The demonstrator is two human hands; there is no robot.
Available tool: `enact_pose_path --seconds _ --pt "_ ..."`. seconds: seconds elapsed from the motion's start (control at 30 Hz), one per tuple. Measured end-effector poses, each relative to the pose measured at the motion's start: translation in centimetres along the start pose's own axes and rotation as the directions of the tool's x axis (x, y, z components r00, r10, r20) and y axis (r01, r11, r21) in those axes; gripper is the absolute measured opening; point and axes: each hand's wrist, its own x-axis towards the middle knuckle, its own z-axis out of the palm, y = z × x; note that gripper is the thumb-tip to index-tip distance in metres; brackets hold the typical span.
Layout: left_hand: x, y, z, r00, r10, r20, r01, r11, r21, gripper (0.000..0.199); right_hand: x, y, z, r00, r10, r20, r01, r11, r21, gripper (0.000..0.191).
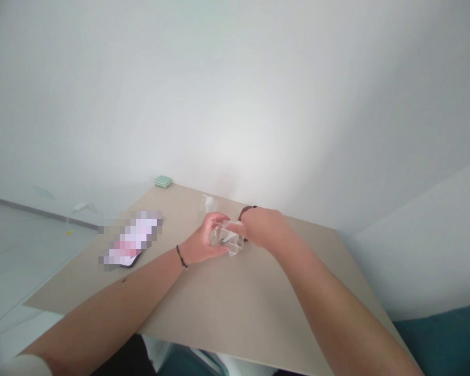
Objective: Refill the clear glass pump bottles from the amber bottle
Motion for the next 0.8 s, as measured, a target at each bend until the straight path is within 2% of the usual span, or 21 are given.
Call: enact_pose_path --seconds 0.07,0.17,0.23,0.3,0.37,0.43,0.53,0.6,0.7,0.77,0.8 --pt "0.0 -0.1 0.0 1.0 0.011 -0.008 -0.011 1.0 -0.006 0.077 -0.1 0.4 -0.1 0.999 -0.01 -0.039 0.013 0.997 0.082 0.05" --pt "0.1 -0.2 0.0 0.999 0.042 -0.016 -0.042 0.999 -0.012 0.078 -0.4 1.4 -0.2 0.986 -0.135 -0.1 0.157 0.952 0.262 0.035" --pt "0.1 -0.3 0.0 0.998 0.053 -0.018 -0.054 0.998 -0.016 0.079 -0.5 1.8 -0.3 0.964 -0.255 -0.075 0.265 0.914 0.307 0.039" --pt "0.1 -0.2 0.1 0.998 0.053 -0.017 -0.053 0.998 -0.024 0.08 -0.5 1.7 -0.3 0.946 -0.323 -0.018 0.313 0.902 0.296 0.037" --pt "0.0 -0.1 0.1 0.999 0.039 -0.005 -0.039 0.999 -0.033 0.08 -0.4 1.3 -0.3 0.956 -0.292 0.018 0.278 0.928 0.247 0.027" --pt "0.0 0.0 0.1 1.0 0.019 0.012 -0.019 0.999 -0.039 0.079 -0.2 0.6 -0.2 0.982 -0.184 0.031 0.177 0.97 0.169 0.015" --pt "-0.1 -0.1 0.1 1.0 0.004 0.014 -0.003 0.999 -0.04 0.08 -0.2 0.1 0.0 0.999 -0.035 0.022 0.033 0.996 0.087 0.034" --pt "-0.1 -0.2 0.1 1.0 0.01 -0.002 -0.01 0.999 -0.034 0.079 -0.3 0.1 0.1 0.999 -0.036 0.005 0.035 0.989 0.142 0.034" --pt "-0.1 -0.2 0.0 0.999 0.026 -0.02 -0.026 1.0 -0.012 0.078 -0.5 0.1 0.5 0.993 -0.117 -0.017 0.118 0.961 0.25 0.027" --pt "-0.1 -0.1 0.0 1.0 0.02 -0.02 -0.019 1.0 0.015 0.077 -0.4 -0.1 0.8 0.997 -0.075 -0.031 0.08 0.974 0.213 0.02" --pt "-0.1 -0.1 0.0 1.0 0.015 -0.022 -0.014 0.999 0.029 0.077 -0.4 -0.2 0.9 0.999 -0.026 -0.042 0.033 0.984 0.174 0.024"
